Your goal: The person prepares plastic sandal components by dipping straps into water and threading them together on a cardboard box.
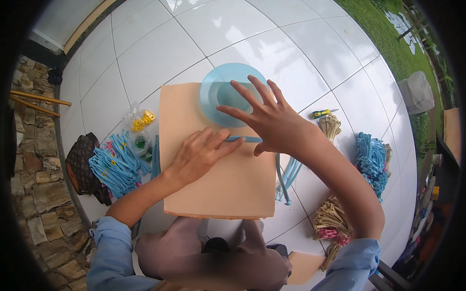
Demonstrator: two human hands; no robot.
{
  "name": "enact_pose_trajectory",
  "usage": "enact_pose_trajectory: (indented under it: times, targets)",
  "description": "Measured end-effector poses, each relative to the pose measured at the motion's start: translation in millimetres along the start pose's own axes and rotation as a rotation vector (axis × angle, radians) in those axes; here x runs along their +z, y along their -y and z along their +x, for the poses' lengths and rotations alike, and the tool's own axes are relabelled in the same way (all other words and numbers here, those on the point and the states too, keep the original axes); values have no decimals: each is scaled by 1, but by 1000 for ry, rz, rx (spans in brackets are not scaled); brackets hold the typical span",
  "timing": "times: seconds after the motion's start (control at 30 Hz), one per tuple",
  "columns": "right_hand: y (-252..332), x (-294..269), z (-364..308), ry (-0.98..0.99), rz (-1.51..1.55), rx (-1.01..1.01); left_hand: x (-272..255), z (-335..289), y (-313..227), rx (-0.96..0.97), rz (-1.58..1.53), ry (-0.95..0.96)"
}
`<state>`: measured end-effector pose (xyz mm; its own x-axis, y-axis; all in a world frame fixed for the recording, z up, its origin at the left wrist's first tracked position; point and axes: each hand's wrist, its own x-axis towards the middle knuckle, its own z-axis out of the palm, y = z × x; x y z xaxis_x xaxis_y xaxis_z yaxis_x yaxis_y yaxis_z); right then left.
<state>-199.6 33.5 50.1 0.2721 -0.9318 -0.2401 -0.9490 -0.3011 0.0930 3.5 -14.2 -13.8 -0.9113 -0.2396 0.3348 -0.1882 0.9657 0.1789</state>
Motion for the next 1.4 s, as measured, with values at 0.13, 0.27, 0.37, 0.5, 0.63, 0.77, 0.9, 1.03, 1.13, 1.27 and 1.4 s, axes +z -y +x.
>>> enact_pose_trajectory:
  times: [0.13, 0.27, 0.37, 0.5, 0.63, 0.77, 0.9, 1.03, 1.13, 1.27, 1.4]
  targets:
    - [-3, 4, 8, -319, 177, -37, -2, 0, 1, -11, -18, -4]
    - [-2, 2, 7, -376, 220, -26, -2, 1, 0, -11, -6, 27]
    - [-4, 3, 9, -385, 258, -15, -3, 1, 0, -11, -6, 37]
    - [-9, 9, 16, -381, 263, -11, -2, 1, 1, -1, -2, 33]
    - [-11, 13, 21, -392, 229, -22, -3, 3, 0, -1, -5, 47]
    - [-10, 13, 19, -411, 202, -40, -4, 2, 0, -13, -8, 47]
    - [-7, 15, 15, -419, 201, -45, -3, 2, 1, -14, -17, 27]
    - [-6, 16, 12, -426, 194, -37, -2, 3, 0, -14, -25, 33]
    - [-6, 16, 13, -374, 202, -14, -2, 2, 1, -9, -17, 31]
    - [-5, 17, 13, -410, 234, -42, -2, 2, 2, -13, -24, 31]
    - [0, 20, 13, -416, 300, -1, -2, 2, 2, -27, -46, 29]
